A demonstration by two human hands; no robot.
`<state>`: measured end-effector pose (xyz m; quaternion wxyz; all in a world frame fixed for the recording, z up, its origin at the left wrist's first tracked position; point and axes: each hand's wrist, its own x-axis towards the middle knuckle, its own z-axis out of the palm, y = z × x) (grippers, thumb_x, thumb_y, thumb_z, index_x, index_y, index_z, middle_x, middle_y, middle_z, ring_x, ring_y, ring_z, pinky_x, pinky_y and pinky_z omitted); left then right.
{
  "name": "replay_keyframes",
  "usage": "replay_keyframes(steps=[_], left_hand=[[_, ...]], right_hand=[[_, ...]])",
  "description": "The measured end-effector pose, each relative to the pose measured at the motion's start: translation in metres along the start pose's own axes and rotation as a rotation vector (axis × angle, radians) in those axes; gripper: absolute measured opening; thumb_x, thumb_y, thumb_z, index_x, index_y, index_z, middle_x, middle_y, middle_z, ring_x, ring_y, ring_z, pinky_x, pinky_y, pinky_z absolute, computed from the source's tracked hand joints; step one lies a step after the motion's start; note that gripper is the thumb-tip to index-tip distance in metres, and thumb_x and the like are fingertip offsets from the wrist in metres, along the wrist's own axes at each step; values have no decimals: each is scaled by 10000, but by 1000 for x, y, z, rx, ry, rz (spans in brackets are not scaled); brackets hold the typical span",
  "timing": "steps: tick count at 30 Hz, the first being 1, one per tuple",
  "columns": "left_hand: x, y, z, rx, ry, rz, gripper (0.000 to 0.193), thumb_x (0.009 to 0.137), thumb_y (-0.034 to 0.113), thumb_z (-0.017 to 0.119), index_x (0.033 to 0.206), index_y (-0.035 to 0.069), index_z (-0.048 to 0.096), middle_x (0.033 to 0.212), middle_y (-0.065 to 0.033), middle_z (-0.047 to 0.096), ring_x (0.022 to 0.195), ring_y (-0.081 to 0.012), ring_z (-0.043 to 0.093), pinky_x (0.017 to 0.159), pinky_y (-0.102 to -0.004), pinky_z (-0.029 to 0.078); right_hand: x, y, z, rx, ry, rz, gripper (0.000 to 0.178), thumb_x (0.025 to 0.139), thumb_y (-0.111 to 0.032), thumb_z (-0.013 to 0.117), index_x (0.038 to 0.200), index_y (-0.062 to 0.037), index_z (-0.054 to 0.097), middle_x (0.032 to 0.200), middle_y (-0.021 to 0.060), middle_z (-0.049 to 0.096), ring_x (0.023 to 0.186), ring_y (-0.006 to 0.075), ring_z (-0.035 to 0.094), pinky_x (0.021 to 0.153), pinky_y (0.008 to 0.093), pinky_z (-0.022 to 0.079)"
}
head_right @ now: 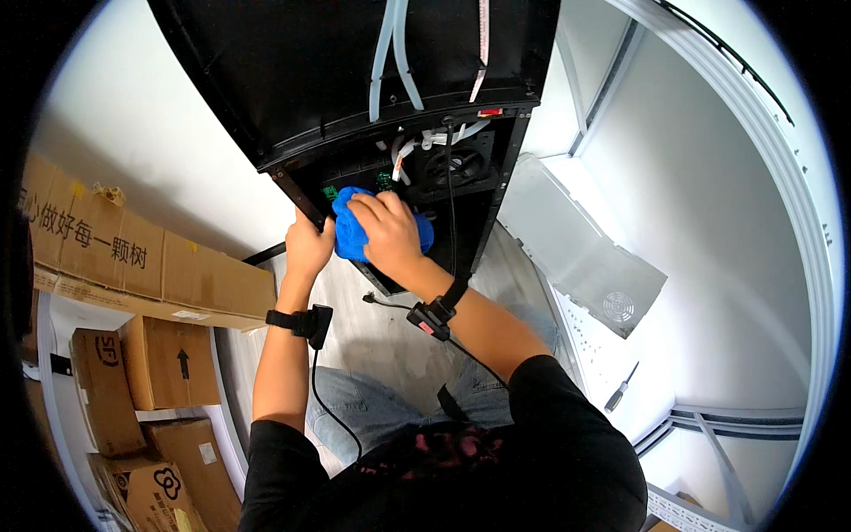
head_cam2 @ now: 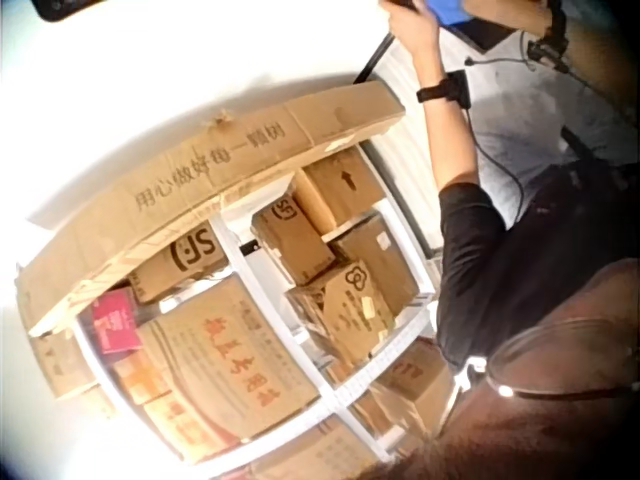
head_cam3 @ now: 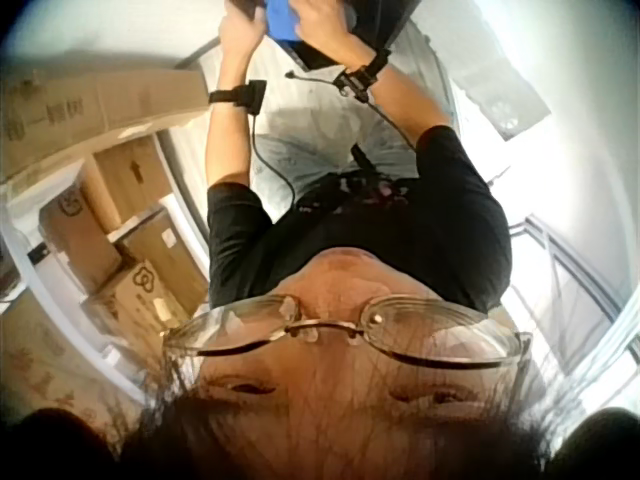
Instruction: The person uses a cordless screwdriver to remove screws from a metal back panel of a wall-mounted appliance, then removes the panel. They wipe the appliance's exterior and interior surfaces with a blue cloth.
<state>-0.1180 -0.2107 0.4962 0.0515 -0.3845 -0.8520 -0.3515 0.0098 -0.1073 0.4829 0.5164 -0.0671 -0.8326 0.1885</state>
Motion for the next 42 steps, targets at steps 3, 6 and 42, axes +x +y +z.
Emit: replay_keyframes(steps=[3,6,42], left_hand=[[0,0,0,-11,-19,0,385,796,166,623,1065,-20,419,707,-259,632,656,-443,626,619,-487,514],[-1,-5,-2,3,-23,-17,410,800,167,627,1094,-20,410,729,-274,632,678,-459,619,634,-503,505],[10,79,-36,318,-110,42,605,724,154,554,1312,44,464,775,-269,649,731,-442,636,693,-500,515]], right_hand=[[-10,-5,3,10,-57,36,529,539,105,587,1060,18,620,1135,117,625,941,325,543,823,375,479],[-1,-7,-3,64,-35,82,526,538,106,590,1055,15,621,1120,122,631,935,322,545,820,377,482],[6,-3,-16,16,386,122,447,611,85,648,1048,-12,644,1092,103,668,866,277,566,783,342,475]])
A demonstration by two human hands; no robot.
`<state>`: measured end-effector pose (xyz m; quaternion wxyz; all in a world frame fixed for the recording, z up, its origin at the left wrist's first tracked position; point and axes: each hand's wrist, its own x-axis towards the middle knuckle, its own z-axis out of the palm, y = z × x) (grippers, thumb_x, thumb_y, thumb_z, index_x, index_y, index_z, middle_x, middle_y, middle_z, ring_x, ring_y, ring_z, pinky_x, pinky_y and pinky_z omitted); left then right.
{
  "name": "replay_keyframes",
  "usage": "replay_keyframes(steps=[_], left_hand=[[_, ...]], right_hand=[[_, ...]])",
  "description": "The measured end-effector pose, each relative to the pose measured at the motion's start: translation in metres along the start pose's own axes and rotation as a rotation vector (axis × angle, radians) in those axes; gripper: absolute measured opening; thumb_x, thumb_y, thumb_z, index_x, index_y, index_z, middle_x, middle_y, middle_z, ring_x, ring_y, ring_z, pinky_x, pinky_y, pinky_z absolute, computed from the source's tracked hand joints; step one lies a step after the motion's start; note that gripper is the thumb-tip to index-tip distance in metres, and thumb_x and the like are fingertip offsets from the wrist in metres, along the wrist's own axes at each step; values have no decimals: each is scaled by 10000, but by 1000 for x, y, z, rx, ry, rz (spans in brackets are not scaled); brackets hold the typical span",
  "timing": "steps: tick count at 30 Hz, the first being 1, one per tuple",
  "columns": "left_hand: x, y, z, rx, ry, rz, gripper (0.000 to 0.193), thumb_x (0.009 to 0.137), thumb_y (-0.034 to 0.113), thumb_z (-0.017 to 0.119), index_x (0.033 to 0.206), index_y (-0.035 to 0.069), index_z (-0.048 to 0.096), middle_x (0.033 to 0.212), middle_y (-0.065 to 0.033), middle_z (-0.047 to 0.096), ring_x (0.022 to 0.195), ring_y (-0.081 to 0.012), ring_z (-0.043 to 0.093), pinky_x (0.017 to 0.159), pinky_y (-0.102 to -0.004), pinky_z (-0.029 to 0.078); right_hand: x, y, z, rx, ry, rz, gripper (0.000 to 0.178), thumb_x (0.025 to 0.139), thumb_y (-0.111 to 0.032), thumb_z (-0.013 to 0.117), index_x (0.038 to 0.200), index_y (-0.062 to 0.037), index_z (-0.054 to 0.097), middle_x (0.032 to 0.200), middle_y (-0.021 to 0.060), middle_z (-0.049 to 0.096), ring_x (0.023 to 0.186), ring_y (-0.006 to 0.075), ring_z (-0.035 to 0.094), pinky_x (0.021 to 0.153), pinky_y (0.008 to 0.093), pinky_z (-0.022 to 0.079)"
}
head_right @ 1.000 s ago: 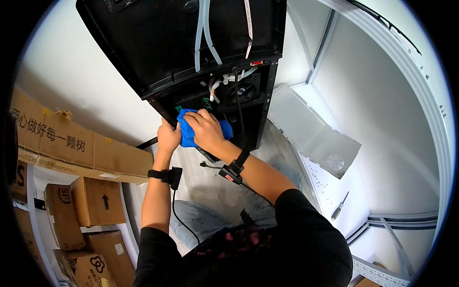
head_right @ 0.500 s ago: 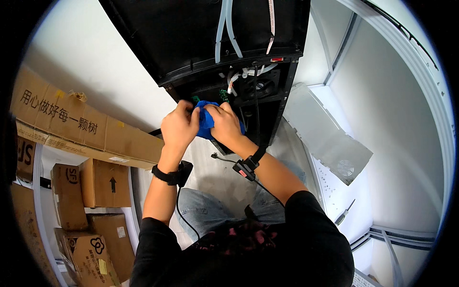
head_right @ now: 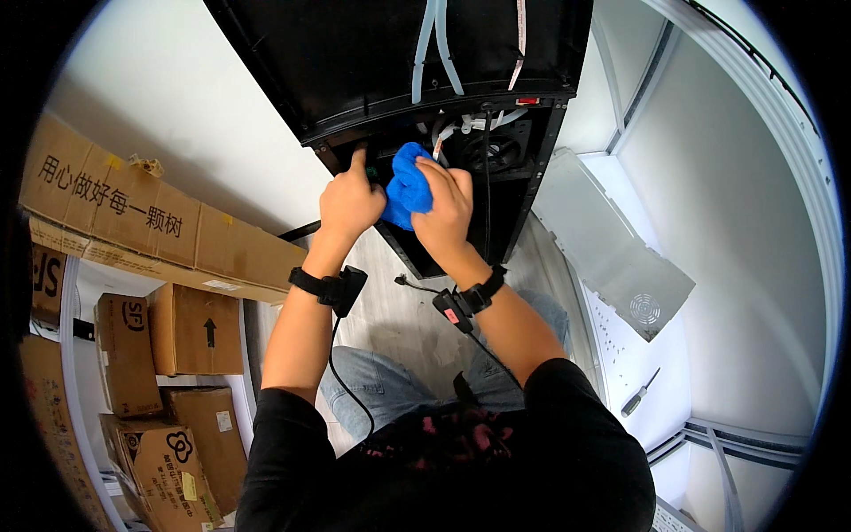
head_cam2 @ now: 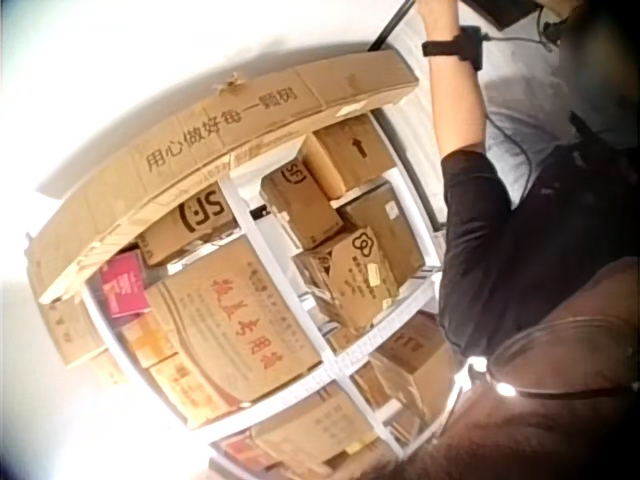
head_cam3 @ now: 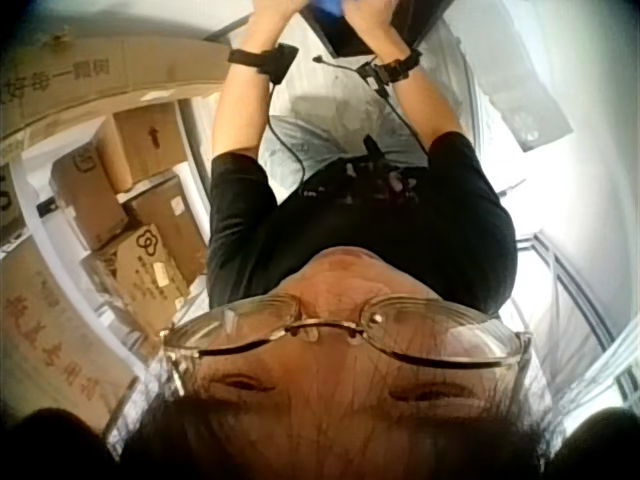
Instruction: The person uses a cordless screwdriver to remove screws from a metal back panel of a wall-mounted appliance, then removes the panel. They wipe the appliance's exterior and interior surfaces with a blue cloth.
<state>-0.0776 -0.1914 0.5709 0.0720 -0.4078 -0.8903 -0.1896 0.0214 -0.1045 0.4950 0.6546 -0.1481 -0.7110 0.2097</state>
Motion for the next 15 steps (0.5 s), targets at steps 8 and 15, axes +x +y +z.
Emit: replay_keyframes(steps=[8,15], left_hand=[[1,-13,3,14,5,110,681,681,129,590,1334,38,424,726,-222,659,665,-414,649,610,-476,530],[-2,-14,2,-31,16,121,643,695,87,562,1322,64,424,729,-256,639,679,-440,625,629,-499,511]], right_hand=[[9,-7,22,-93,-240,-47,488,574,97,620,1047,-17,649,1157,40,651,846,255,537,779,352,471],[6,-4,12,-220,-245,-23,504,579,90,622,1069,-28,644,1189,42,639,812,251,527,751,344,467]])
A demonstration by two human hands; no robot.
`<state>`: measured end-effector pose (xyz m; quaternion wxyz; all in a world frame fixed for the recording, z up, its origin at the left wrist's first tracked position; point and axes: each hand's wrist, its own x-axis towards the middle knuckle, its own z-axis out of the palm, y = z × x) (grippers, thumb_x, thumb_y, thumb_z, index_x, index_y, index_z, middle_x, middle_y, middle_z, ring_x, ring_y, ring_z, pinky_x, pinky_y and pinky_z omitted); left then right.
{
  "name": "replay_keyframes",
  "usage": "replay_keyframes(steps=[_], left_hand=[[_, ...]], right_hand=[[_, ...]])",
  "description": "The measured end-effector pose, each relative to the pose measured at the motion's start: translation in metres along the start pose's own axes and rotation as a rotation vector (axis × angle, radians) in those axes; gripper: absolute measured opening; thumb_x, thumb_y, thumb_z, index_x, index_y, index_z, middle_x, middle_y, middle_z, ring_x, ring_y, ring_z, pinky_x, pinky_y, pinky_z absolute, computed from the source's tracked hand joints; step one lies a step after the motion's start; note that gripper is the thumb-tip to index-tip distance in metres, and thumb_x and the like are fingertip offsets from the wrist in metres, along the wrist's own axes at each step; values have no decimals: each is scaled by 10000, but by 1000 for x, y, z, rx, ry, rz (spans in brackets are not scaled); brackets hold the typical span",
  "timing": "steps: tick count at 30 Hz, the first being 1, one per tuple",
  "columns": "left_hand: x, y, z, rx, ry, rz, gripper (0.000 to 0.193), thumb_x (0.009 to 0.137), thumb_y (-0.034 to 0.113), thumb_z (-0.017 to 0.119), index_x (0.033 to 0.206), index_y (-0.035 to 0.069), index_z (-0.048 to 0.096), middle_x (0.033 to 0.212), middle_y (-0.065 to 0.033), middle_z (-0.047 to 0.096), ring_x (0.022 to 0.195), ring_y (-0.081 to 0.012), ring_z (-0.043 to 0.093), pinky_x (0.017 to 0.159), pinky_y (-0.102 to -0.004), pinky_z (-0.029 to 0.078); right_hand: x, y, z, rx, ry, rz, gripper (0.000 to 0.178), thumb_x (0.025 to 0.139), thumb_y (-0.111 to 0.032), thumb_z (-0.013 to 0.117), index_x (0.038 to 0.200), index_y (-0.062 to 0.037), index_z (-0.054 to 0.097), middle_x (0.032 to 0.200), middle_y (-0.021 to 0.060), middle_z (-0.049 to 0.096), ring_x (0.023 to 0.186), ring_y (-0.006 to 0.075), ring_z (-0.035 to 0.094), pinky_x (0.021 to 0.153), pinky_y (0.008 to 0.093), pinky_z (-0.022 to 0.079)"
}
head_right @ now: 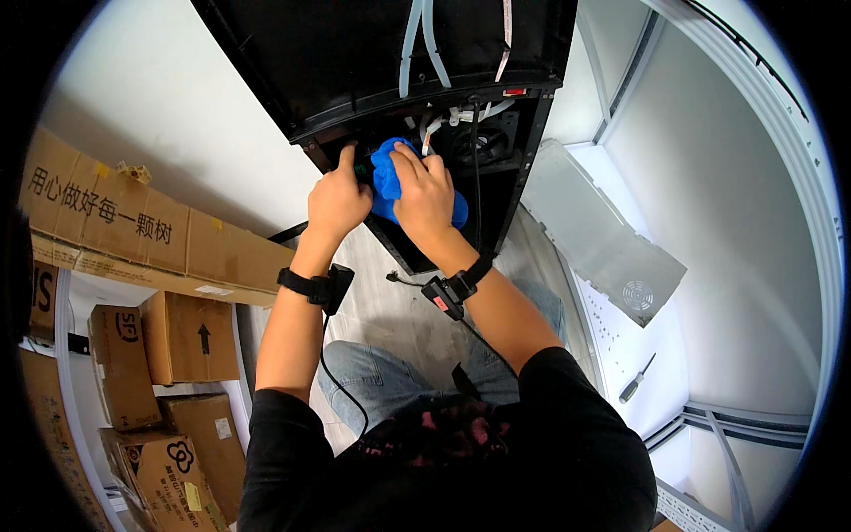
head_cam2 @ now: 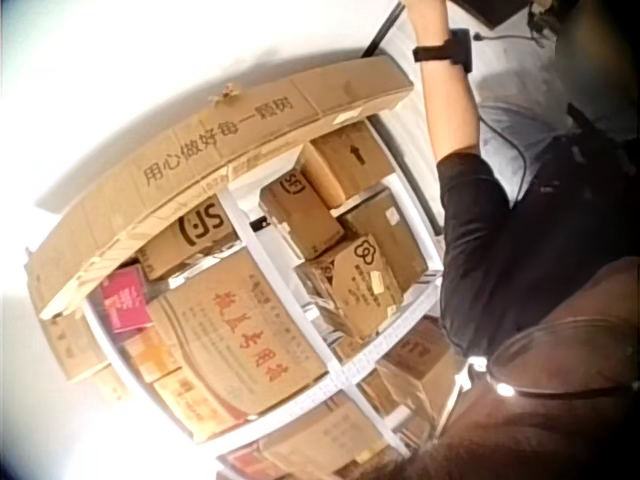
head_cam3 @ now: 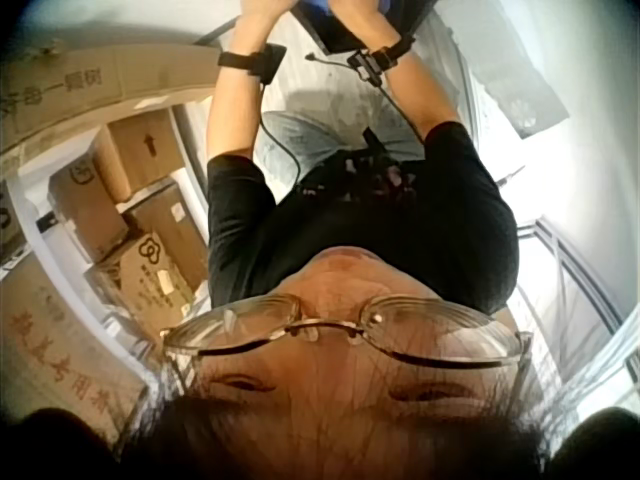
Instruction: The person uses a cordless screwdriver to remove screws from a metal back panel of a wall-mounted appliance, then removes the panel. They wipe the appliance's exterior and interior surfaces with a blue cloth.
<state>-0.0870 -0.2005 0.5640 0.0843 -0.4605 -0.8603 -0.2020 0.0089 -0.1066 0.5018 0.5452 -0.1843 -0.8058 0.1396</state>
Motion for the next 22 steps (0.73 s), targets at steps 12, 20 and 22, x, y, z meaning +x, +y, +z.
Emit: replay_keyframes(steps=[12,20,22], left_hand=[[-1,-1,1,57,5,0,667,689,106,587,1334,55,425,724,-214,657,664,-405,647,613,-469,528],[1,0,-1,33,-7,-4,673,688,110,592,1339,78,426,726,-216,659,669,-410,646,623,-472,530],[2,0,0,34,-2,1,674,688,111,593,1341,81,425,727,-216,659,669,-411,646,623,-472,530]], right_hand=[[-3,7,-13,108,97,53,565,536,107,569,1079,-26,649,1164,62,652,811,275,542,792,312,487],[-2,1,0,17,0,76,586,544,111,594,1112,-30,631,1219,56,627,798,266,518,746,320,478],[-8,7,4,14,-19,41,581,563,93,616,1132,-26,617,1249,46,611,802,258,511,764,338,471]])
